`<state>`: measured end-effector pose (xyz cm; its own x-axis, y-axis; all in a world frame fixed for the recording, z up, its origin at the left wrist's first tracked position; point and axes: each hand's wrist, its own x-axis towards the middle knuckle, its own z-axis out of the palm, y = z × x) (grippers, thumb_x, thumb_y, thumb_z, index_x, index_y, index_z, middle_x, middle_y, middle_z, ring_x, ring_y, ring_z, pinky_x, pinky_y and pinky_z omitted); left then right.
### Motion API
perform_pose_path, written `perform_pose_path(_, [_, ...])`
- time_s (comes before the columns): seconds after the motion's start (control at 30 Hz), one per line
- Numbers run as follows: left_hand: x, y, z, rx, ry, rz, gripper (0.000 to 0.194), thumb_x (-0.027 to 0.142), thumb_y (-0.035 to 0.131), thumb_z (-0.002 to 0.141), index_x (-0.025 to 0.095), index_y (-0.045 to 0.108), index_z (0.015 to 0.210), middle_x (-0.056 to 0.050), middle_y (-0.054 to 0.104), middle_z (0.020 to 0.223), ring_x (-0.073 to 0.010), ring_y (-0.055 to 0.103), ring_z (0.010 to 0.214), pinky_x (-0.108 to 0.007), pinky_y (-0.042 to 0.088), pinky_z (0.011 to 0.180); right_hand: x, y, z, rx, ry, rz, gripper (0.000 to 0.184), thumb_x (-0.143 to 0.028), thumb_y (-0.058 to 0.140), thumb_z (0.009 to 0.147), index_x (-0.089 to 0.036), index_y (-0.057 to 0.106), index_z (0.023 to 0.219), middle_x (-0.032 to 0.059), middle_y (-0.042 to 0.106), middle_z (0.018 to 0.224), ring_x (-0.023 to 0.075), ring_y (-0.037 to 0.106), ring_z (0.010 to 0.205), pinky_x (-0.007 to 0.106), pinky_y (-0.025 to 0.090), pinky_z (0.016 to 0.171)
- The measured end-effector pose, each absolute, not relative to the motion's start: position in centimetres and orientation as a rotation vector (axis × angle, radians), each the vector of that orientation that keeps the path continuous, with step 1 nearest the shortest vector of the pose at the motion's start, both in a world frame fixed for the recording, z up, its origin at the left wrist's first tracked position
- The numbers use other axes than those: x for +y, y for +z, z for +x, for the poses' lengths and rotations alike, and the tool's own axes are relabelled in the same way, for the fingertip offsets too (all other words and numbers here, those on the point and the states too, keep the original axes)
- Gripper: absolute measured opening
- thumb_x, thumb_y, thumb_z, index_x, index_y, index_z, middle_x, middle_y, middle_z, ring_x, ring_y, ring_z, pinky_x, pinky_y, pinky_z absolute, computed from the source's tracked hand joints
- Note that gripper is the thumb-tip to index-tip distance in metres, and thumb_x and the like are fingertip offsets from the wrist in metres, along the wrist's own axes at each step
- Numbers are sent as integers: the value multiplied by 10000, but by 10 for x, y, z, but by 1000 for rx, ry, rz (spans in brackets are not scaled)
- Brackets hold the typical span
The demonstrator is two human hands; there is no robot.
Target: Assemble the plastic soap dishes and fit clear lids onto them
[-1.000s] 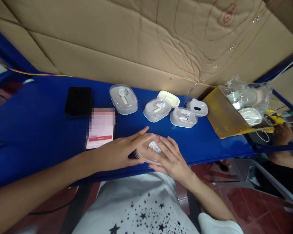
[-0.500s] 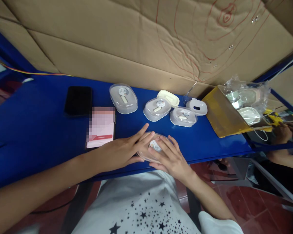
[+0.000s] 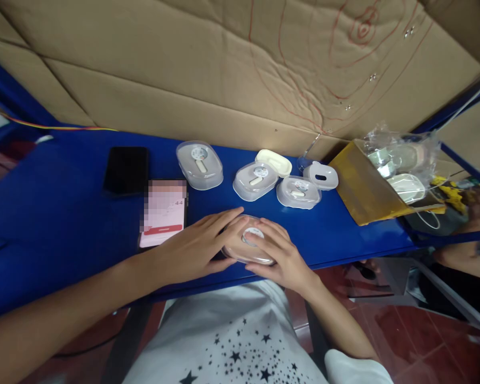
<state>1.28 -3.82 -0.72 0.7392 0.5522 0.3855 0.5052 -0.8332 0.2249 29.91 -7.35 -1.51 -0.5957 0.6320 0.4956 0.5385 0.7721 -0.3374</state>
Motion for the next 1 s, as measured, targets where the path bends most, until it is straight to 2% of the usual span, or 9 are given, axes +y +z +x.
perform_pose_path(0.13, [-36, 3, 16, 869, 722, 2943, 646, 220, 580, 1073, 125, 383, 1681, -242, 570, 1633, -397, 561, 1518, -583, 503, 1232, -71, -14, 276, -2296, 214, -1092, 636, -397, 648, 1126, -300, 386, 1697, 163, 500, 1718, 351, 378, 1681, 660, 416, 1321])
perform_pose_path(0.23, [-33, 8, 13, 890, 771, 2953, 583, 350, 616, 1110, 130, 453, 1624, -214, 673, 1502, -389, 646, 1401, -575, 553, 1155, -69, -12, 259, -2186, 339, -1116, 637, -363, 638, 1096, -275, 356, 1661, 199, 354, 1786, 377, 256, 1730, 702, 370, 1337])
perform_pose_path(0.3, [-27, 9, 7, 900, 788, 2950, 548, 478, 630, 1118, 163, 531, 1556, -189, 710, 1450, -378, 690, 1332, -557, 581, 1104, -68, -10, 257, -2098, 446, -1053, 624, -374, 662, 1065, -281, 367, 1607, 194, 307, 1800, 362, 237, 1737, 679, 386, 1337])
perform_pose_path(0.4, [-17, 9, -2, 966, 806, 2981, 516, 574, 626, 1106, 166, 631, 1421, -204, 718, 1441, -399, 705, 1329, -568, 579, 1112, -61, -5, 276, -2001, 442, -1057, 578, -377, 648, 1080, -300, 382, 1587, 177, 381, 1764, 326, 352, 1694, 615, 446, 1310])
perform_pose_path(0.53, [-8, 8, -7, 1230, 859, 2932, 637, 631, 700, 1040, 144, 626, 1443, -249, 701, 1484, -456, 674, 1399, -645, 498, 1210, -28, 8, 346, -1978, -14, -1249, 470, -342, 589, 1108, -268, 497, 1563, 170, 557, 1647, 341, 484, 1598, 625, 405, 1313])
perform_pose_path(0.6, [-7, 8, -7, 1339, 878, 2881, 633, 598, 728, 1027, 160, 614, 1470, -247, 679, 1531, -465, 673, 1404, -676, 465, 1232, 0, 15, 391, -2033, -160, -1399, 415, -323, 500, 1126, -225, 564, 1524, 185, 615, 1598, 343, 537, 1546, 609, 414, 1298])
perform_pose_path(0.7, [-5, 7, -7, 1456, 867, 2840, 565, 474, 677, 1065, 167, 566, 1527, -249, 635, 1595, -472, 649, 1436, -684, 474, 1212, 41, 18, 447, -2135, -222, -1693, 512, -235, 364, 1092, -159, 565, 1557, 215, 655, 1565, 332, 599, 1475, 577, 481, 1228])
perform_pose_path(0.83, [1, 3, -9, 1559, 837, 2794, 610, 412, 604, 1093, 175, 471, 1639, -253, 570, 1655, -487, 613, 1471, -665, 492, 1198, 59, 10, 479, -2184, -253, -1848, 522, -237, 472, 1015, -173, 656, 1499, 200, 714, 1496, 372, 634, 1388, 606, 482, 1163])
perform_pose_path(1.0, [2, 3, -8, 1552, 808, 2781, 598, 330, 554, 1106, 193, 429, 1675, -245, 550, 1652, -483, 615, 1455, -667, 527, 1167, 17, 2, 477, -2151, -361, -2002, 434, -353, 523, 1059, -175, 746, 1386, 211, 781, 1255, 402, 673, 1195, 598, 452, 1087])
